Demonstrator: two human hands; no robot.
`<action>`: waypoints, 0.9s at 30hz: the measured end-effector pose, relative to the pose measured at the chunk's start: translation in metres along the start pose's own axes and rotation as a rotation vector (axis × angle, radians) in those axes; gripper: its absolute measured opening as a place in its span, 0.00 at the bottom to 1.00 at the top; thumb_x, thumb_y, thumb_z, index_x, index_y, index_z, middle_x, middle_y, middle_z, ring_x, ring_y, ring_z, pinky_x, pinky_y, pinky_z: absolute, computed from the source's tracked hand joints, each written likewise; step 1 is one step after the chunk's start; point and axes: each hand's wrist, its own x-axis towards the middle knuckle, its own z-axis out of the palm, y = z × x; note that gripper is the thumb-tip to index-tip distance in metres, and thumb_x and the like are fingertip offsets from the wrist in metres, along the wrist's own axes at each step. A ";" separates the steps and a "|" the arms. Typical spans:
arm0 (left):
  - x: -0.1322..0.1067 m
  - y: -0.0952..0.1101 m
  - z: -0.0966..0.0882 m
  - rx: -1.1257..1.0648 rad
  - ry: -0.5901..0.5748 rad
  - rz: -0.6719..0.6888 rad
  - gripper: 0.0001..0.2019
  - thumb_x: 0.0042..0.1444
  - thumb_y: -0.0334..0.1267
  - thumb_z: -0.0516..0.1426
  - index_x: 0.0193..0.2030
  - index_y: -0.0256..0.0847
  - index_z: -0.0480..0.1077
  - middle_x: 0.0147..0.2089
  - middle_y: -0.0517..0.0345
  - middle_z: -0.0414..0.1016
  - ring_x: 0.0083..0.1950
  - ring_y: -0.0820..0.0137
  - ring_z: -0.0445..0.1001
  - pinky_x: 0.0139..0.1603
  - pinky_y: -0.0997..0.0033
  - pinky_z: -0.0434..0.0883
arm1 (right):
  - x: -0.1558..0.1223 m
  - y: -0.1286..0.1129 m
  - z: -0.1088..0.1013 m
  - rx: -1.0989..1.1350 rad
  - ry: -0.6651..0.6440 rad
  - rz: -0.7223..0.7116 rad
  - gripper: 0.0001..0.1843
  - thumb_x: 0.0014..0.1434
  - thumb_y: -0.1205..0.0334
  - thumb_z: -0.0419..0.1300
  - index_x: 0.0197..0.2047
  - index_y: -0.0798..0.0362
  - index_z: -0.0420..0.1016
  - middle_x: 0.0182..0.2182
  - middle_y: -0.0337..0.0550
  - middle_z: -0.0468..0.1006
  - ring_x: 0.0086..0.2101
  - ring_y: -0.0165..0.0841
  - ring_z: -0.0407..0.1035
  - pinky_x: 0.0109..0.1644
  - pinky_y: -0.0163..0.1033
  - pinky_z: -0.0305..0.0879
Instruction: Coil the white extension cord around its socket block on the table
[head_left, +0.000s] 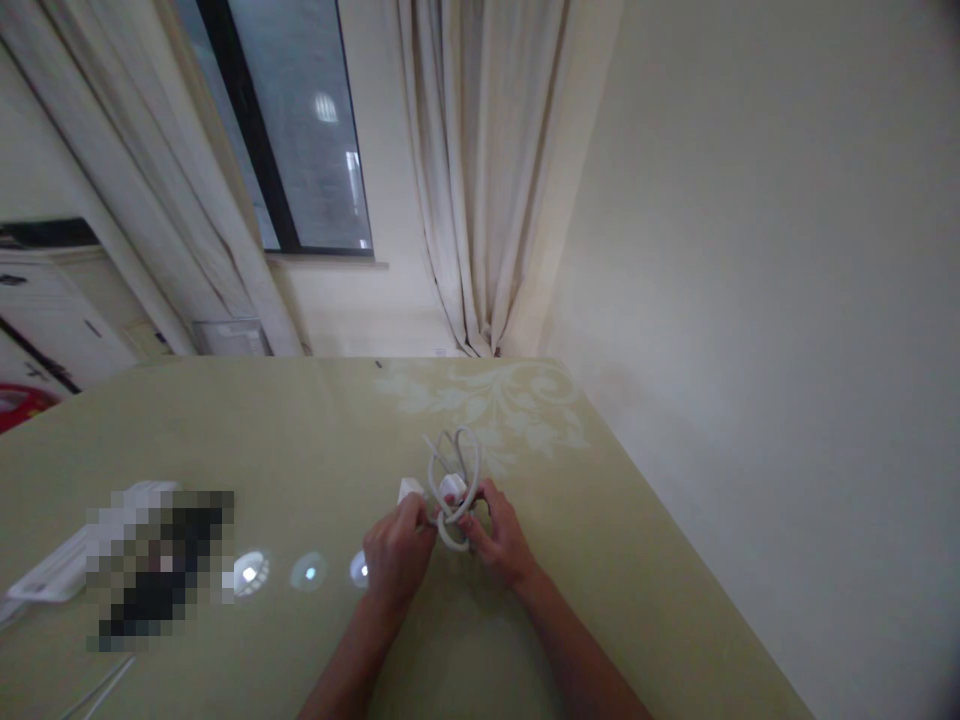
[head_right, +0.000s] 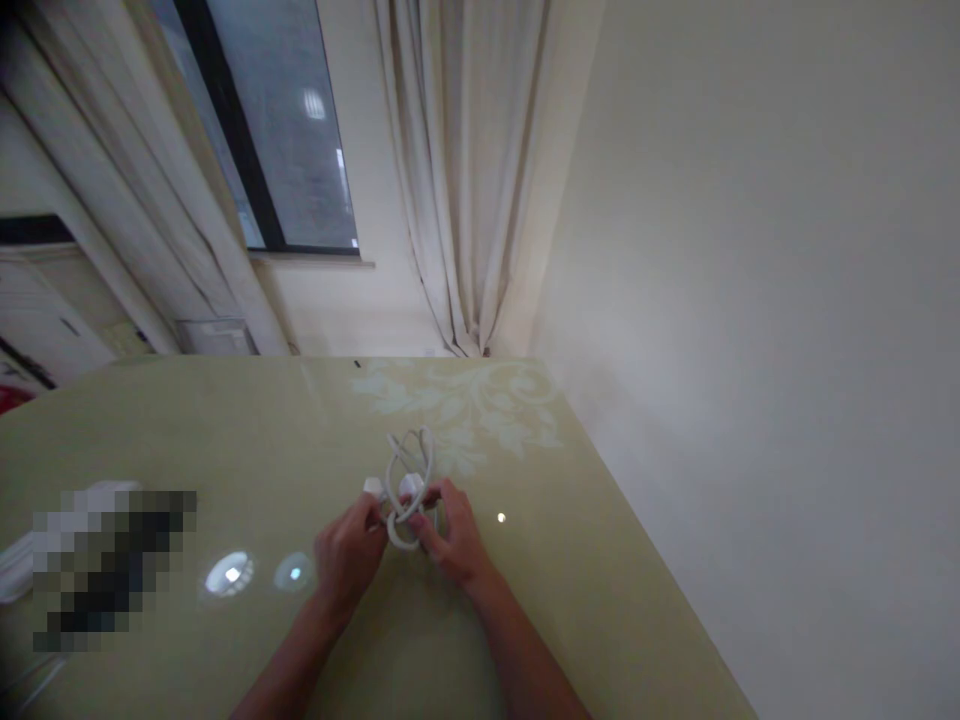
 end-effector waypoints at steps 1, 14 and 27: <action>0.001 0.000 0.000 0.016 -0.036 -0.036 0.13 0.59 0.36 0.59 0.25 0.42 0.65 0.20 0.63 0.65 0.21 0.72 0.62 0.26 0.72 0.52 | 0.000 0.000 0.000 -0.008 0.002 0.000 0.20 0.66 0.43 0.57 0.47 0.51 0.74 0.42 0.45 0.77 0.44 0.38 0.70 0.52 0.42 0.65; 0.005 0.017 0.004 -0.817 -0.100 -0.608 0.14 0.52 0.43 0.64 0.42 0.40 0.73 0.42 0.50 0.83 0.40 0.62 0.82 0.39 0.68 0.75 | -0.005 0.008 0.002 -0.106 -0.032 -0.186 0.35 0.54 0.41 0.70 0.59 0.50 0.69 0.52 0.53 0.76 0.52 0.46 0.71 0.57 0.51 0.68; 0.008 0.018 0.012 -1.195 -0.191 -0.798 0.27 0.49 0.48 0.68 0.55 0.39 0.79 0.50 0.47 0.83 0.51 0.54 0.81 0.51 0.57 0.78 | -0.012 0.004 0.023 -0.151 0.163 -0.172 0.30 0.53 0.57 0.68 0.58 0.51 0.68 0.50 0.54 0.76 0.50 0.46 0.72 0.55 0.51 0.70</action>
